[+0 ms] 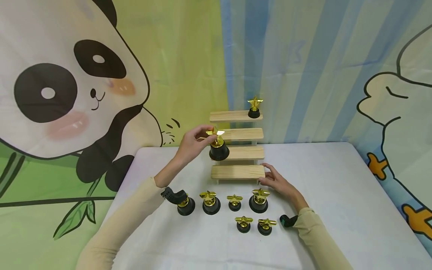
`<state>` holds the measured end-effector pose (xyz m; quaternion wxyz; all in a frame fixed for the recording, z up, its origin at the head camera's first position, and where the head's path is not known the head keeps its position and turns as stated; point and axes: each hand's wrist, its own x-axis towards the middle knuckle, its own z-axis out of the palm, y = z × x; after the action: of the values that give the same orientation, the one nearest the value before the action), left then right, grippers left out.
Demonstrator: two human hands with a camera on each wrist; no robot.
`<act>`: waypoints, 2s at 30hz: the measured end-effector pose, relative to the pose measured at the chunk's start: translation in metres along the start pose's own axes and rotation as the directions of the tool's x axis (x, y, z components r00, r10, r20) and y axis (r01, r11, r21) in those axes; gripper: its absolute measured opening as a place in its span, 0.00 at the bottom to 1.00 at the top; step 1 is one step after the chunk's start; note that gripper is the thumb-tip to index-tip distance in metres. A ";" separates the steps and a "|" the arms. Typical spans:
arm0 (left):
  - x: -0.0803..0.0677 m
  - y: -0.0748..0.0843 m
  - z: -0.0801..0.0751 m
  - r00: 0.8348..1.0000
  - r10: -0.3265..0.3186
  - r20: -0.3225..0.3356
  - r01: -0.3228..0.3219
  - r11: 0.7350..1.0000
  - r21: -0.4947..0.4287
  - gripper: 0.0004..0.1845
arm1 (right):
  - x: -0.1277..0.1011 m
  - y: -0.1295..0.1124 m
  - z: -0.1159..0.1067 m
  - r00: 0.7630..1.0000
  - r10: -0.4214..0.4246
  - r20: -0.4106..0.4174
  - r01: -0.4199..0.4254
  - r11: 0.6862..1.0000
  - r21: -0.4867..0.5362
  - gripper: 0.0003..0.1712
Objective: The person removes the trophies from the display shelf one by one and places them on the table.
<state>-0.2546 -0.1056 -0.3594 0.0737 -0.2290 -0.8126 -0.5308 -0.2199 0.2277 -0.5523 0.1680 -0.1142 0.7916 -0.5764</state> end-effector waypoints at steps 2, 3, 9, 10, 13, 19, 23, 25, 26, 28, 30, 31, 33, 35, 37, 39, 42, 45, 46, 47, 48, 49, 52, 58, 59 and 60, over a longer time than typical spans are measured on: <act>-0.005 0.002 0.002 1.000 0.011 0.005 -0.011 1.000 -0.003 0.18 | 0.000 0.001 0.000 1.000 0.000 0.001 0.000 1.000 0.004 0.41; -0.008 0.002 0.002 1.000 0.015 0.009 -0.015 1.000 -0.006 0.18 | 0.000 0.002 0.000 1.000 0.003 0.001 -0.003 1.000 0.006 0.40; -0.027 0.009 0.007 0.999 0.003 0.052 -0.002 0.999 -0.033 0.18 | -0.001 0.000 0.001 1.000 0.007 0.000 -0.007 1.000 0.008 0.41; -0.031 0.010 0.008 0.998 0.001 0.064 0.001 0.999 -0.035 0.18 | -0.001 -0.001 0.002 1.000 0.006 -0.001 -0.006 1.000 0.006 0.41; -0.044 0.013 0.008 0.995 0.007 0.098 -0.002 0.999 -0.044 0.17 | -0.001 -0.002 0.002 1.000 0.007 -0.002 -0.007 1.000 0.014 0.41; -0.064 0.020 0.009 0.991 0.040 0.130 -0.037 0.999 -0.028 0.17 | -0.001 -0.002 0.001 1.000 -0.006 0.006 0.006 1.000 0.004 0.41; -0.075 0.022 0.012 0.986 0.058 0.157 -0.054 0.998 -0.034 0.17 | -0.001 -0.001 0.000 1.000 -0.005 0.001 0.005 1.000 -0.007 0.41; -0.082 0.021 0.014 0.985 0.057 0.164 -0.052 0.998 -0.037 0.17 | -0.001 -0.001 0.000 1.000 -0.006 -0.003 0.006 1.000 -0.008 0.41; -0.085 0.021 0.014 0.985 0.054 0.166 -0.048 0.998 -0.039 0.17 | -0.001 0.000 0.001 1.000 -0.009 -0.003 0.009 1.000 -0.008 0.41; -0.092 0.019 0.014 0.985 0.043 0.168 -0.037 0.999 -0.039 0.17 | 0.000 -0.001 0.002 1.000 -0.012 -0.005 0.012 1.000 -0.005 0.41; -0.100 0.018 0.012 0.986 0.030 0.163 -0.025 0.999 -0.037 0.17 | 0.000 0.000 0.003 1.000 -0.011 -0.003 0.011 1.000 -0.003 0.40; -0.104 0.017 0.011 0.987 0.025 0.158 -0.020 0.999 -0.035 0.17 | -0.001 0.000 0.004 1.000 -0.009 0.001 0.009 1.000 -0.004 0.40; -0.111 0.015 0.007 0.990 0.012 0.140 -0.009 1.000 -0.022 0.17 | -0.001 0.000 0.005 1.000 -0.003 0.002 0.003 1.000 -0.002 0.40; -0.118 0.013 0.003 0.993 0.000 0.121 0.002 1.000 -0.020 0.16 | -0.001 0.000 0.006 1.000 0.008 0.003 -0.008 1.000 -0.008 0.40; -0.125 0.012 0.000 0.994 -0.014 0.108 0.016 1.000 -0.021 0.16 | -0.002 0.000 0.005 1.000 0.013 0.002 -0.013 1.000 -0.012 0.40; -0.131 0.011 -0.002 0.994 -0.029 0.103 0.031 0.999 -0.023 0.15 | -0.002 0.000 0.004 1.000 0.014 -0.001 -0.014 1.000 -0.014 0.40; -0.139 0.011 -0.002 0.993 -0.055 0.102 0.059 0.998 -0.028 0.15 | -0.002 -0.001 0.003 1.000 0.011 -0.002 -0.011 1.000 -0.008 0.40; -0.145 0.011 0.000 0.992 -0.064 0.107 0.070 0.996 -0.049 0.14 | -0.002 -0.001 0.001 1.000 0.006 -0.003 -0.006 1.000 -0.005 0.41; -0.148 0.010 0.001 0.992 -0.062 0.111 0.069 0.996 -0.057 0.14 | -0.002 -0.001 0.001 1.000 0.002 -0.002 -0.002 1.000 -0.007 0.41; -0.151 0.010 0.002 0.992 -0.057 0.115 0.065 0.996 -0.068 0.14 | -0.002 0.000 0.001 1.000 -0.001 -0.002 0.001 1.000 -0.008 0.41; -0.154 0.009 0.004 0.991 -0.052 0.123 0.062 0.995 -0.081 0.14 | -0.002 0.000 0.001 1.000 -0.002 -0.004 0.002 1.000 -0.007 0.41; -0.157 0.008 0.005 0.990 -0.043 0.133 0.056 0.994 -0.095 0.14 | -0.002 0.000 0.001 1.000 -0.003 -0.007 0.003 1.000 -0.006 0.41; -0.165 0.004 0.012 0.987 -0.018 0.159 0.040 0.990 -0.139 0.14 | -0.001 0.002 0.000 1.000 -0.020 -0.006 0.020 1.000 -0.011 0.40; -0.180 -0.007 0.022 0.983 0.009 0.182 0.026 0.982 -0.186 0.14 | -0.001 0.000 0.000 0.999 -0.033 -0.008 0.032 0.999 -0.014 0.40; -0.182 -0.009 0.023 0.984 0.009 0.181 0.026 0.982 -0.190 0.14 | -0.001 0.000 0.001 0.999 -0.032 -0.008 0.032 0.999 -0.013 0.40; -0.184 -0.010 0.024 0.984 0.004 0.179 0.031 0.981 -0.193 0.14 | -0.001 0.000 0.001 0.999 -0.033 -0.006 0.033 0.999 -0.017 0.40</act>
<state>-0.0936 -0.1419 -0.4450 -0.0256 -0.2762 -0.7617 -0.5855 -0.2190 0.2272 -0.5522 0.1550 -0.1267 0.7948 -0.5729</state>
